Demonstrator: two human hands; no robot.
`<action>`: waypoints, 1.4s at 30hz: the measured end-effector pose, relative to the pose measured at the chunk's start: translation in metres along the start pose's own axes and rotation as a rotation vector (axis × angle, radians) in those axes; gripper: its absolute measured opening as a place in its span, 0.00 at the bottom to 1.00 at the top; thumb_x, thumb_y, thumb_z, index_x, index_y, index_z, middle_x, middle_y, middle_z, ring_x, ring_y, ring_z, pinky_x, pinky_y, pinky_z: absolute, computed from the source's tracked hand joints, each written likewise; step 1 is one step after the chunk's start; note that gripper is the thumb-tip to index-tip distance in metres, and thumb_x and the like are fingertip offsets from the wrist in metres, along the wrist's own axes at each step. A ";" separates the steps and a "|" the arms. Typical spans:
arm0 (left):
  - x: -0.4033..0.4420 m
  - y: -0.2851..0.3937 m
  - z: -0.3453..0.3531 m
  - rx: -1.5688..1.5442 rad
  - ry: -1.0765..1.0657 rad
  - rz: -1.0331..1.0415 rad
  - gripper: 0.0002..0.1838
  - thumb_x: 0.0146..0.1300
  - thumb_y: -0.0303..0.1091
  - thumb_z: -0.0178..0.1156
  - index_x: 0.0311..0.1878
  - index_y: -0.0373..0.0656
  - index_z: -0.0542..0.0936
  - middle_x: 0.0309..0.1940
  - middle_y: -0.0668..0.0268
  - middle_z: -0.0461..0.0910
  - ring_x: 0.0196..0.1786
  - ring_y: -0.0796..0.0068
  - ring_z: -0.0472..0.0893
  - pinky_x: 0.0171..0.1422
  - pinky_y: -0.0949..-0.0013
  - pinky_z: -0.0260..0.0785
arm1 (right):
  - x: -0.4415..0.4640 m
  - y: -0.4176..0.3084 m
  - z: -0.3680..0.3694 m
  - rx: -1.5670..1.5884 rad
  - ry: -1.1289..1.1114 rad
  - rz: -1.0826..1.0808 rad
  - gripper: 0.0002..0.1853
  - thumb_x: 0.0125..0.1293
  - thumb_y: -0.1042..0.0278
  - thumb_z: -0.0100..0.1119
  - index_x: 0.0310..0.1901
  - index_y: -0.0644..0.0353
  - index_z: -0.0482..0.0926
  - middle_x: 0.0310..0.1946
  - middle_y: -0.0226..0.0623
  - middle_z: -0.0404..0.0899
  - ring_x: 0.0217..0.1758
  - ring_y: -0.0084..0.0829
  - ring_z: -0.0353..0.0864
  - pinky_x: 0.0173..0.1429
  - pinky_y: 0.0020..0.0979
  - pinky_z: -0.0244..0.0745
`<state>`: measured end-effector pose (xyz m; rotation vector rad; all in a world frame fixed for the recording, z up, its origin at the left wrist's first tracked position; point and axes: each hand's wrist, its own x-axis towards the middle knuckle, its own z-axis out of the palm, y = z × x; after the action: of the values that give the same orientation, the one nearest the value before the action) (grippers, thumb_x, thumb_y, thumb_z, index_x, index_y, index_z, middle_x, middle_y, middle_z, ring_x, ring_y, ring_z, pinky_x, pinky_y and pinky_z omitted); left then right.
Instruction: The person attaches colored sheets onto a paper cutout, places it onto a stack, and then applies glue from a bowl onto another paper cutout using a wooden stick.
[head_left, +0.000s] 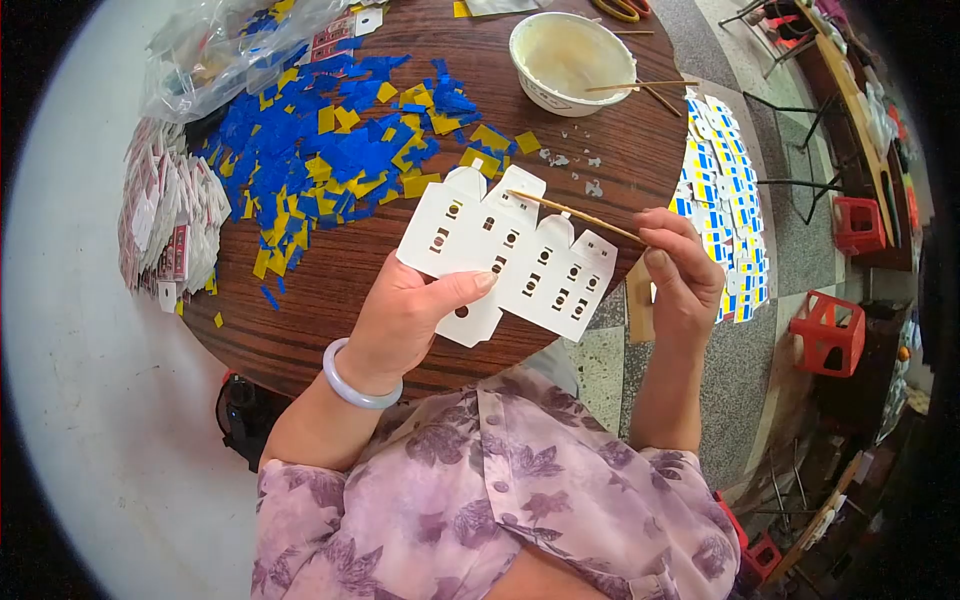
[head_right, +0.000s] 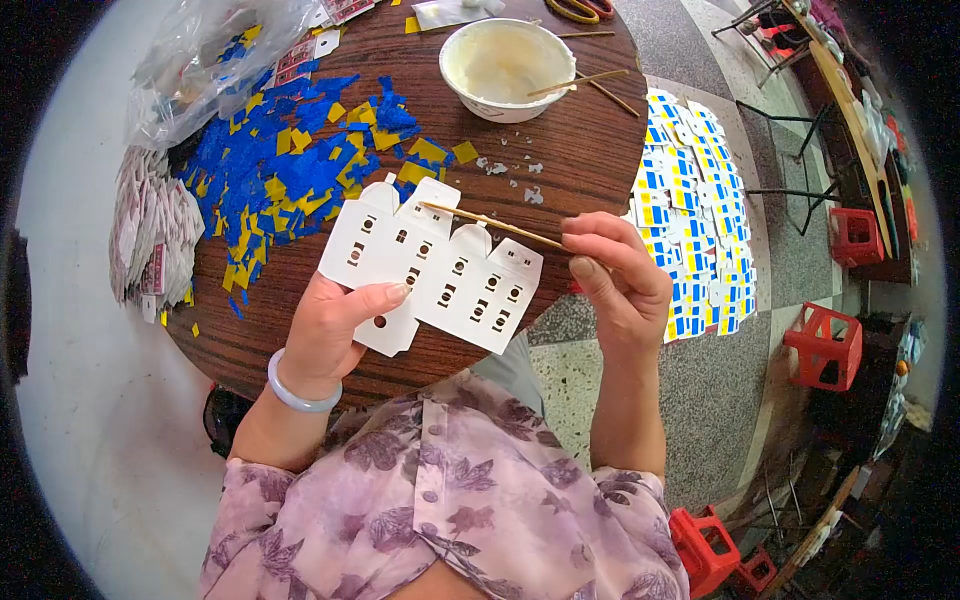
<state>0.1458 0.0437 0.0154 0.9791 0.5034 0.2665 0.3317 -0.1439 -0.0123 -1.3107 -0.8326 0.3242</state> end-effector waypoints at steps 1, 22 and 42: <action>0.000 0.000 -0.001 0.003 -0.002 -0.001 0.15 0.59 0.23 0.60 0.50 0.38 0.77 0.40 0.69 0.82 0.37 0.84 0.77 0.39 0.78 0.68 | 0.000 -0.001 0.000 -0.007 -0.005 -0.010 0.10 0.59 0.81 0.62 0.43 0.68 0.82 0.48 0.44 0.78 0.55 0.33 0.74 0.58 0.28 0.68; 0.003 -0.001 -0.001 -0.024 0.011 0.014 0.16 0.59 0.23 0.60 0.52 0.38 0.76 0.41 0.68 0.82 0.39 0.84 0.78 0.39 0.78 0.69 | -0.009 -0.002 -0.011 0.056 -0.003 -0.030 0.10 0.60 0.80 0.61 0.44 0.69 0.82 0.49 0.46 0.77 0.56 0.36 0.73 0.60 0.31 0.66; 0.003 -0.003 -0.003 -0.020 0.018 0.025 0.15 0.59 0.24 0.60 0.51 0.39 0.76 0.39 0.68 0.82 0.37 0.84 0.78 0.37 0.78 0.68 | -0.014 -0.007 -0.005 -0.079 -0.057 -0.083 0.10 0.58 0.81 0.62 0.42 0.66 0.83 0.48 0.45 0.78 0.58 0.37 0.71 0.60 0.32 0.65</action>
<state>0.1465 0.0460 0.0108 0.9651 0.5044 0.3027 0.3237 -0.1585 -0.0112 -1.3409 -0.9531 0.2661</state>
